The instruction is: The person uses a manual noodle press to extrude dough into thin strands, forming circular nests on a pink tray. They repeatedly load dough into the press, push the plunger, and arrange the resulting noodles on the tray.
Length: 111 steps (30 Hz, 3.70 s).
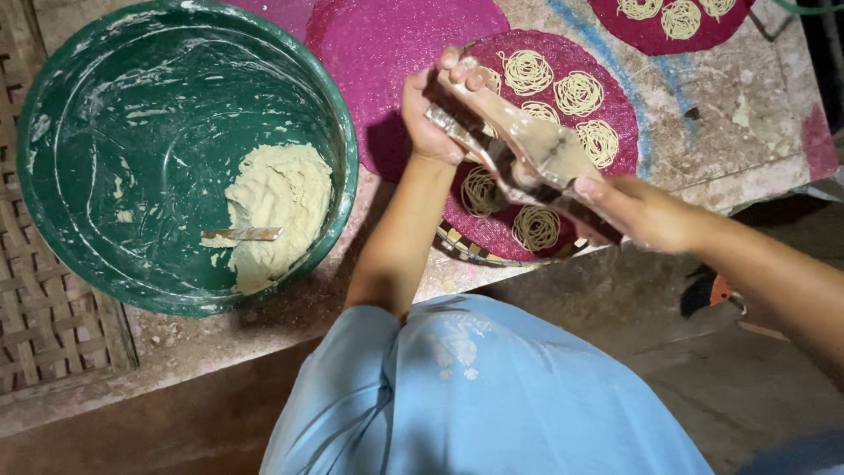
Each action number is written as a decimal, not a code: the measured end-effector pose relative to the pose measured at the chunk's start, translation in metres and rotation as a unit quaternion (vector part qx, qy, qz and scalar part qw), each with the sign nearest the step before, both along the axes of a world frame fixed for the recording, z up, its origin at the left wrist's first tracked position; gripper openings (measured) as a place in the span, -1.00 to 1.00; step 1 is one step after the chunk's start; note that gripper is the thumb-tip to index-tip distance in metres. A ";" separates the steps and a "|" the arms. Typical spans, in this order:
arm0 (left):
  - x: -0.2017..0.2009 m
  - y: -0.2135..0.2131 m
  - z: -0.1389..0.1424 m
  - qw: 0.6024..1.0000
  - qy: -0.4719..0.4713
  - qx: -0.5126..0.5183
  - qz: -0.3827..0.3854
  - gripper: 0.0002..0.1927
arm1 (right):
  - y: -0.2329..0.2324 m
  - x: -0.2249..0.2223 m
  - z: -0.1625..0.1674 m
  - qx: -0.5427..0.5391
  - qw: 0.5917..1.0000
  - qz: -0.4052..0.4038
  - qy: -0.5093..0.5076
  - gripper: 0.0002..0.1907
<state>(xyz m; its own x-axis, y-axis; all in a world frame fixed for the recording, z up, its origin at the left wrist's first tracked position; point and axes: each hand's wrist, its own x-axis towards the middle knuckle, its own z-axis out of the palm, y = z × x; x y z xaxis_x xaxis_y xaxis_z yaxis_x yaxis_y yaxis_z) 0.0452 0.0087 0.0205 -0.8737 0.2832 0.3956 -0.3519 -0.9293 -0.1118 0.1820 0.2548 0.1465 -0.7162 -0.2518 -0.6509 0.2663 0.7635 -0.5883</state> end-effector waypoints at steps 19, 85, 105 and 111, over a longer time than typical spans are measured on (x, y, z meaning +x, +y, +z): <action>0.041 -0.017 -0.086 0.663 0.029 -0.746 -0.058 -0.39 | 0.009 -0.013 -0.044 -0.138 0.985 -0.066 0.078 -0.39; 0.099 -0.084 -0.023 0.225 0.293 -0.875 0.311 -0.19 | -0.025 -0.057 -0.076 -0.244 0.948 -0.039 0.199 -0.21; 0.158 -0.196 0.121 0.073 0.121 -0.853 0.503 -0.58 | 0.121 0.083 -0.167 -0.465 0.776 -0.269 0.330 -0.41; 0.112 -0.117 -0.001 0.434 0.144 -0.826 0.331 -0.44 | 0.104 0.089 -0.137 -0.532 0.721 -0.320 0.309 -0.42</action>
